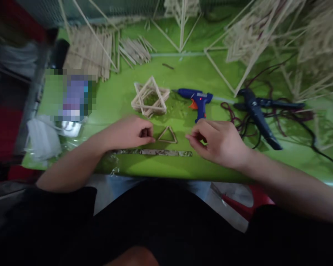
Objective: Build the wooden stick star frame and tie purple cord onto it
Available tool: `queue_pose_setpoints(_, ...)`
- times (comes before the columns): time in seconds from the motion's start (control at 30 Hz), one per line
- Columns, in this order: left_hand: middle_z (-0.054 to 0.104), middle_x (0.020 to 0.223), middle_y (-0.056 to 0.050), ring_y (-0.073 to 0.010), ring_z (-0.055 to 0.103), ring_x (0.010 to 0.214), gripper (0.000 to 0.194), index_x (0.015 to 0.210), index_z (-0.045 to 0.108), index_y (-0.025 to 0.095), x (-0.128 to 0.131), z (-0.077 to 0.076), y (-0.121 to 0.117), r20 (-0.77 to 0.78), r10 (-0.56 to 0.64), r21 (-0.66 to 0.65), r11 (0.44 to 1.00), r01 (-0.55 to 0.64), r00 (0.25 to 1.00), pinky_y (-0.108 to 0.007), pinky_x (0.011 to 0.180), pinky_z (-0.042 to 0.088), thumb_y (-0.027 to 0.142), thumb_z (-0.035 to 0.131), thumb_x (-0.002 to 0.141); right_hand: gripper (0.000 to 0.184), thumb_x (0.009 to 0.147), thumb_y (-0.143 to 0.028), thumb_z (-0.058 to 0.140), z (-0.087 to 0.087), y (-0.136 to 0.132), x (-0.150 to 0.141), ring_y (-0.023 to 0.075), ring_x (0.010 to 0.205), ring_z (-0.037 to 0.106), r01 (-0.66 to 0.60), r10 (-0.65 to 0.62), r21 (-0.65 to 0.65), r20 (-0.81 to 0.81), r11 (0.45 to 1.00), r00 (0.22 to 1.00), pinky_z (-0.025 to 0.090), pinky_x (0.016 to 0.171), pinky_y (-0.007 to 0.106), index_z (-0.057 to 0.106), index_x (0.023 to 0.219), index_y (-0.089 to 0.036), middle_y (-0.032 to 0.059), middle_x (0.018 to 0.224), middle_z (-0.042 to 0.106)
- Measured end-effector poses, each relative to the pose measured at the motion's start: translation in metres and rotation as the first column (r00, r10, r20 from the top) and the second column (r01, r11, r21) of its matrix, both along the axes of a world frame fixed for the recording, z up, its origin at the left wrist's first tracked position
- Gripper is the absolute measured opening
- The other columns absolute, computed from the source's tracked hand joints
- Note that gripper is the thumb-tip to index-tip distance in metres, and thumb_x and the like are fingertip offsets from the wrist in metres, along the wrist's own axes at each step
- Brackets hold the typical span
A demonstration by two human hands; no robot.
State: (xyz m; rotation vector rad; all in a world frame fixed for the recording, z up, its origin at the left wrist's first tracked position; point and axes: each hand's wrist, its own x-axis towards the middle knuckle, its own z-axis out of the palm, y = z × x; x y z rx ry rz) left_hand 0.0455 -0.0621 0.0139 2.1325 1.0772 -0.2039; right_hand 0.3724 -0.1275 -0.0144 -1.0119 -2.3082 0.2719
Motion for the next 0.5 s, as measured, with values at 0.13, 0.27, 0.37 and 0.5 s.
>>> queue_pose_setpoints(0.13,0.085,0.092,-0.006,-0.0179,0.068,0.074,0.02,0.094,0.081,0.02,0.0,0.002,-0.001,0.005,-0.022,0.043,0.999,0.022,1.0,-0.033,0.069,0.041,0.039,0.081,0.1,0.023,0.107,-0.03,0.071,-0.002,0.01,0.003,0.0174,0.054,0.056,0.087,-0.087,-0.007,-0.052,0.996,0.995,0.044,0.055,0.036,0.054,0.091,-0.028,-0.0026,0.069,0.061)
queue_pose_setpoints(0.27,0.085,0.096,-0.009,-0.0194,0.068,0.077,0.025,0.097,0.082,0.019,-0.001,0.003,-0.003,0.009,-0.051,0.065,0.997,0.05,0.999,-0.034,0.069,0.04,0.042,0.075,0.102,0.025,0.109,-0.034,0.065,-0.008,0.024,0.003,0.0192,0.058,0.056,0.163,-0.163,-0.016,-0.015,0.987,0.987,0.043,0.06,0.036,0.055,0.088,-0.027,-0.0005,0.07,0.061)
queue_pose_setpoints(0.37,0.085,0.098,-0.011,-0.02,0.068,0.077,0.031,0.102,0.082,0.017,-0.002,0.002,-0.003,0.01,-0.078,0.062,0.995,0.077,0.997,-0.035,0.069,0.04,0.045,0.069,0.106,0.025,0.11,-0.036,0.062,-0.008,0.033,0.001,0.0191,0.06,0.056,0.211,-0.211,0.015,0.029,0.977,0.977,0.041,0.062,0.035,0.057,0.088,-0.026,0.0012,0.073,0.064)
queue_pose_setpoints(0.5,0.085,0.1,-0.012,-0.0214,0.068,0.079,0.032,0.103,0.082,0.018,-0.005,-0.001,0.001,0.017,-0.105,0.116,0.988,0.103,0.994,-0.036,0.071,0.041,0.045,0.066,0.108,0.029,0.111,-0.036,0.057,-0.002,0.03,-0.004,0.0194,0.061,0.054,0.254,-0.261,0.081,0.095,0.964,0.961,0.037,0.064,0.036,0.061,0.085,-0.024,0.0032,0.071,0.065)
